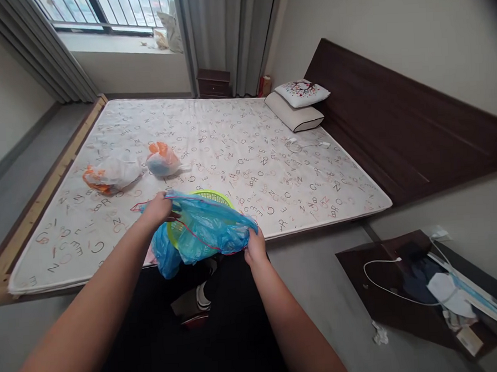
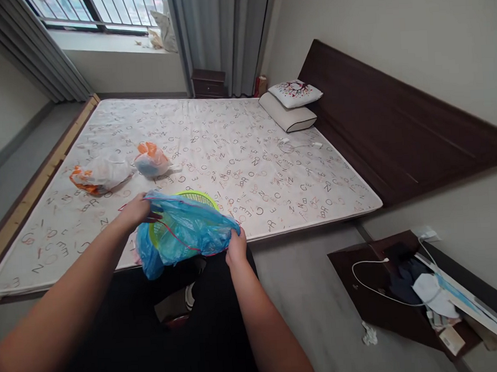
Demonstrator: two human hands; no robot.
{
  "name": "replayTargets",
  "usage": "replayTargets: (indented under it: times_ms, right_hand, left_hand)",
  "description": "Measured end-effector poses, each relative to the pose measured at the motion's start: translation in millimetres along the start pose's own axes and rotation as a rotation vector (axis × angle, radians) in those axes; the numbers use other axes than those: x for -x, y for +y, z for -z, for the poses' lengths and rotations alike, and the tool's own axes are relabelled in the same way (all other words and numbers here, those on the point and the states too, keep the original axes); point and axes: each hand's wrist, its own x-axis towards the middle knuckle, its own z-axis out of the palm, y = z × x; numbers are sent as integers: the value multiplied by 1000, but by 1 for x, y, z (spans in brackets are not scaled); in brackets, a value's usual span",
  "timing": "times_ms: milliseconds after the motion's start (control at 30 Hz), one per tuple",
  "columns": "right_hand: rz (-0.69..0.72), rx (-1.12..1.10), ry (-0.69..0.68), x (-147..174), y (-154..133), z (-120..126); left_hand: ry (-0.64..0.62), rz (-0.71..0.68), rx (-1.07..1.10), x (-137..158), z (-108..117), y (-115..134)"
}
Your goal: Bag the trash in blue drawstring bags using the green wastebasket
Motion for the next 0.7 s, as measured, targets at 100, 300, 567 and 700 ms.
replayTargets:
  times_ms: [100,300,567,700]
  right_hand:
    - [-33,-107,-60,1,0,-6]
    - [-36,-212,-225,11,-19,-21]
    - [73,-209,-296,22,-30,-27]
    - [25,-178,-225,15,-22,-18]
  left_hand:
    - [-296,126,351,30,-6,-7]
    - [-403,-45,917,61,-32,5]
    - [-260,-96,763,60,-23,25]
    - [-75,-15,475,66,-11,-6]
